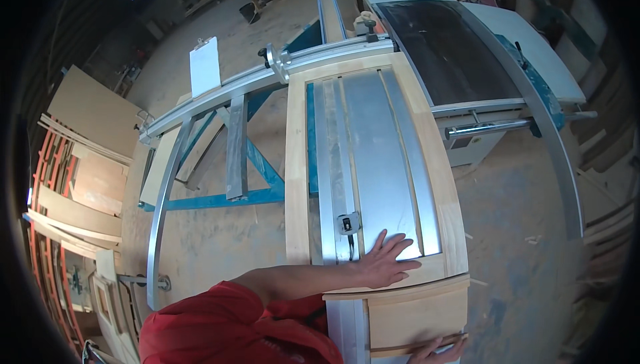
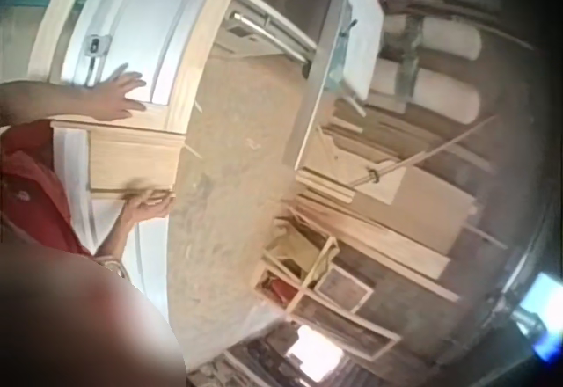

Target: The recorder measures wooden frames using a measuring tape and positions them on a sliding table saw.

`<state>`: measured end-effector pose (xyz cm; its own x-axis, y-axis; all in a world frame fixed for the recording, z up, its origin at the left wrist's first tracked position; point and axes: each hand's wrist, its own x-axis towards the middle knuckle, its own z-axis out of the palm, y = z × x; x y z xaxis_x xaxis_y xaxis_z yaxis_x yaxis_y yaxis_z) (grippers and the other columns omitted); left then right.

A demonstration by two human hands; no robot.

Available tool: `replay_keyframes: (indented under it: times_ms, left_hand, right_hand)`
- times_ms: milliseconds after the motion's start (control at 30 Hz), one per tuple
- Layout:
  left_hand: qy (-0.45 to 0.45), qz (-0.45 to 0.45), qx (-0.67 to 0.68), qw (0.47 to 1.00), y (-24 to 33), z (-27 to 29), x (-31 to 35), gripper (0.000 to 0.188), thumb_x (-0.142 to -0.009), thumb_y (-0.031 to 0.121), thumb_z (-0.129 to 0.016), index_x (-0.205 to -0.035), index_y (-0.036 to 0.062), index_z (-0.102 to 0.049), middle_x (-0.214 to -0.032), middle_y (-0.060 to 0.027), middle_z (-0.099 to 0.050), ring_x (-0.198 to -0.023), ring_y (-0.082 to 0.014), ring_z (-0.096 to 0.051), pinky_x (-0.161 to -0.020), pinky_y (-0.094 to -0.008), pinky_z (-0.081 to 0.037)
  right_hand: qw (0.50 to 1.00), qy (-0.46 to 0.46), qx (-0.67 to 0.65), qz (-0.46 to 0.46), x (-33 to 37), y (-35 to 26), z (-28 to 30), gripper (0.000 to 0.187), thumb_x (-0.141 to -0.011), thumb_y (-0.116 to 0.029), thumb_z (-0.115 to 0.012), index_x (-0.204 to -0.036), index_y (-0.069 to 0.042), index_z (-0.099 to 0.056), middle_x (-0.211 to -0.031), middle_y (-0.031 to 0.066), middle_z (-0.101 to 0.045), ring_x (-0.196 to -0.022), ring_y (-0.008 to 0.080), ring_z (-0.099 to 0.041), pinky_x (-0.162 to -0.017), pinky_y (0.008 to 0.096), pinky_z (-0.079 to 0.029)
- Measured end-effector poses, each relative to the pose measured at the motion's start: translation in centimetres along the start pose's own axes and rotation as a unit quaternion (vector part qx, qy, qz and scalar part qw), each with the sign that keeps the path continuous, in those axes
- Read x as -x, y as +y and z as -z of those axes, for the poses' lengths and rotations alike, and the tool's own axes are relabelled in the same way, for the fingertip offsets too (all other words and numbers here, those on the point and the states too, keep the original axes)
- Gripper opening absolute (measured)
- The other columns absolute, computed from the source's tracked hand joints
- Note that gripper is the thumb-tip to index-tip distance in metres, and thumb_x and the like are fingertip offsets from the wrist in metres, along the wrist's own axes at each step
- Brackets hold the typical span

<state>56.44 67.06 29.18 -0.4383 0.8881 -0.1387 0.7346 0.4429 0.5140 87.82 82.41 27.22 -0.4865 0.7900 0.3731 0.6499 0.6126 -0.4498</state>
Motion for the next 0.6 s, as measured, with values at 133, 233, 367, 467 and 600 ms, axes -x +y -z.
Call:
replay_keyframes:
  times_ms: [133, 233, 367, 467, 600]
  left_hand:
    - [0.004, -0.018, 0.01, 1.0, -0.8, 0.1, -1.1, 0.046, -0.105, 0.041, -0.056, -0.15, 0.0306, -0.055, -0.166, -0.0202, -0.024, -0.159, -0.0418, -0.008, -0.125, -0.0705, -0.001]
    - [-0.027, 0.023, 0.041, 0.999, -0.2, 0.4, 0.0, 0.047, -0.105, 0.041, -0.057, -0.151, 0.0305, -0.054, -0.167, -0.0195, -0.023, -0.159, -0.0423, -0.007, -0.124, -0.0726, 0.0]
    - [0.01, 0.014, 0.018, 1.0, -0.7, -0.2, -1.0, 0.048, -0.104, 0.04, -0.059, -0.151, 0.0304, -0.054, -0.167, -0.0194, -0.021, -0.159, -0.0427, -0.006, -0.123, -0.0736, -0.001]
    - [0.007, 0.016, 0.022, 1.0, -0.6, 0.2, -0.2, 0.048, -0.104, 0.039, -0.059, -0.15, 0.0294, -0.055, -0.166, -0.0206, -0.025, -0.159, -0.0426, -0.009, -0.122, -0.0744, -0.005]
    - [0.026, 0.023, 0.016, 0.999, -0.5, -1.0, 2.2, 0.05, -0.102, 0.037, -0.062, -0.15, 0.0257, -0.055, -0.164, -0.0216, -0.03, -0.157, -0.0427, -0.014, -0.123, -0.0732, -0.008]
  right_hand:
    - [0.972, 0.044, -0.114, -0.202, 2.1, 3.8, 0.0, 0.117, -0.091, -0.068, -0.069, -0.159, 0.014, -0.021, -0.16, 0.037, -0.027, -0.151, 0.0469, -0.028, -0.125, 0.0571, -0.025]
    - [0.816, 0.03, -0.486, -0.313, 0.3, 4.4, -2.4, 0.076, -0.107, -0.042, -0.055, -0.159, 0.006, -0.026, -0.16, 0.0286, -0.037, -0.15, 0.0417, -0.032, -0.123, 0.0547, -0.027]
    - [0.94, 0.036, -0.331, -0.069, -2.2, -2.5, -2.7, 0.085, -0.107, -0.05, -0.051, -0.162, 0.004, -0.017, -0.163, 0.0288, -0.034, -0.153, 0.0411, -0.028, -0.126, 0.0536, -0.022]
    - [0.961, 0.042, -0.263, -0.075, -2.8, -2.5, -2.1, 0.084, -0.106, -0.051, -0.052, -0.162, 0.004, -0.021, -0.162, 0.0293, -0.037, -0.154, 0.0423, -0.028, -0.126, 0.0531, -0.02]
    - [0.98, -0.072, -0.168, 0.084, -5.4, -6.1, -2.1, 0.077, -0.106, -0.051, -0.052, -0.156, 0.005, -0.036, -0.16, 0.0289, -0.041, -0.153, 0.0444, -0.031, -0.126, 0.0545, -0.021]
